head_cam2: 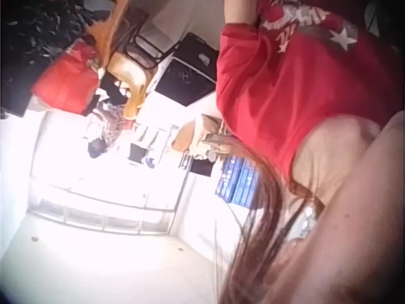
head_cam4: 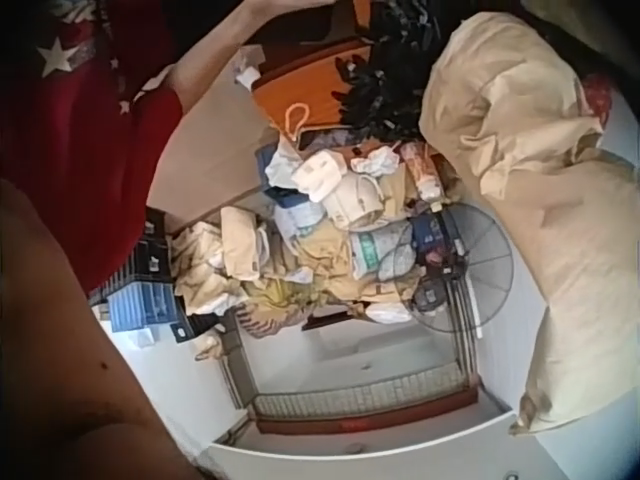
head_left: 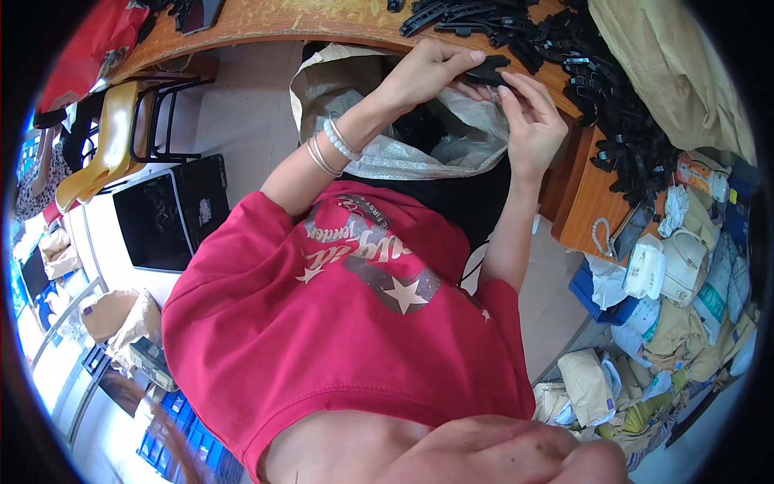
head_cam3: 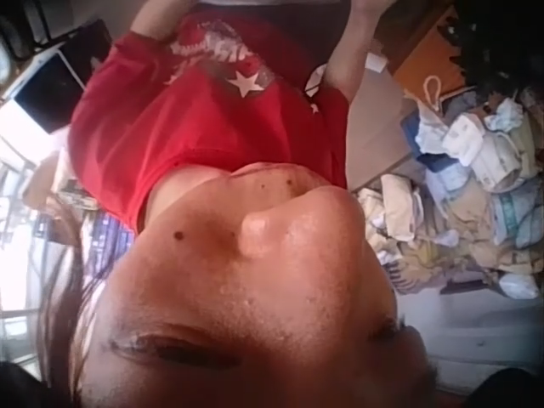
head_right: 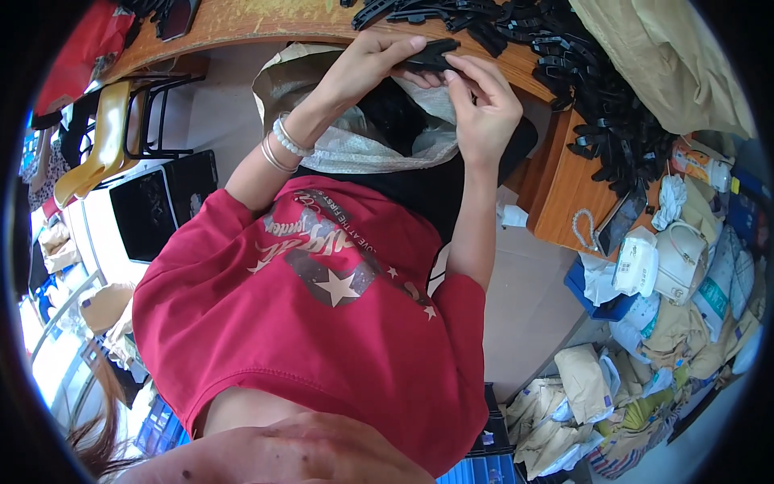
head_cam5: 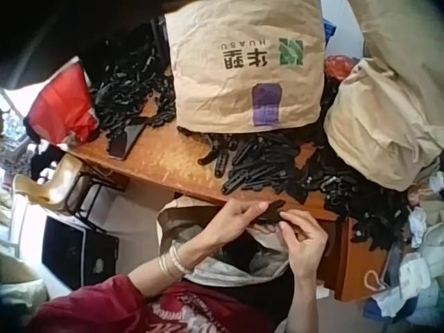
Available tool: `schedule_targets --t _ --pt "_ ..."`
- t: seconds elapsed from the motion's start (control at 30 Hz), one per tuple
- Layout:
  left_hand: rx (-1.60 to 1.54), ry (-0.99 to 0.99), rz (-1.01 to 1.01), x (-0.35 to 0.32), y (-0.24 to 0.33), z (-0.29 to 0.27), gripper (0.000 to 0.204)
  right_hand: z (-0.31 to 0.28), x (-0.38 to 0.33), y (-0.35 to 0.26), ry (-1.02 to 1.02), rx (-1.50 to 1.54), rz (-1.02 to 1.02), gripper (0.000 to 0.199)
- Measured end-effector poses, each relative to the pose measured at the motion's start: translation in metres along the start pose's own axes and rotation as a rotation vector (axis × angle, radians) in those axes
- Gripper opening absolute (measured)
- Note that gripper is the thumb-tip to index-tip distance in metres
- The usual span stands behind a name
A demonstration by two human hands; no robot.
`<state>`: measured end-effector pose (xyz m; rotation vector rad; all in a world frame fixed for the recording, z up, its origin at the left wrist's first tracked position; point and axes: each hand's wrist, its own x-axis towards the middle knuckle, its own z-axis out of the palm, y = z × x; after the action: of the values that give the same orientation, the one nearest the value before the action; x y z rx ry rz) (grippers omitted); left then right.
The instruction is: Inspecting and sorting small black plastic mechanical components from a bag on a desk.
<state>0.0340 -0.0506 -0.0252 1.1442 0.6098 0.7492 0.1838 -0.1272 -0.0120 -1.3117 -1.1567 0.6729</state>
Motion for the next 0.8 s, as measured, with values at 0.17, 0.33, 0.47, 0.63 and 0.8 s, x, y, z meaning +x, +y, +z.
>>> schedule_targets --t 0.17,0.33,0.47,0.63,0.8 --pt "0.545 -0.126 0.088 -0.013 0.014 -0.002 0.031 0.003 -0.009 -0.013 0.035 -0.295 -0.177 0.020" --pt "0.716 -0.112 0.351 -0.023 0.019 -0.002 0.037 -0.002 -0.002 -0.018 0.015 -0.181 -0.158 0.032" --pt "0.681 -0.082 0.465 -0.023 0.014 -0.004 0.032 -0.009 -0.005 -0.007 -0.124 -0.025 0.026 0.033" --pt "0.689 -0.114 0.310 -0.026 0.012 -0.007 0.032 -0.007 -0.002 0.000 -0.084 -0.112 -0.047 0.029" --pt "1.069 -0.209 0.236 -0.026 0.011 -0.030 0.041 -0.015 0.018 0.023 0.033 -0.416 -0.182 0.018"
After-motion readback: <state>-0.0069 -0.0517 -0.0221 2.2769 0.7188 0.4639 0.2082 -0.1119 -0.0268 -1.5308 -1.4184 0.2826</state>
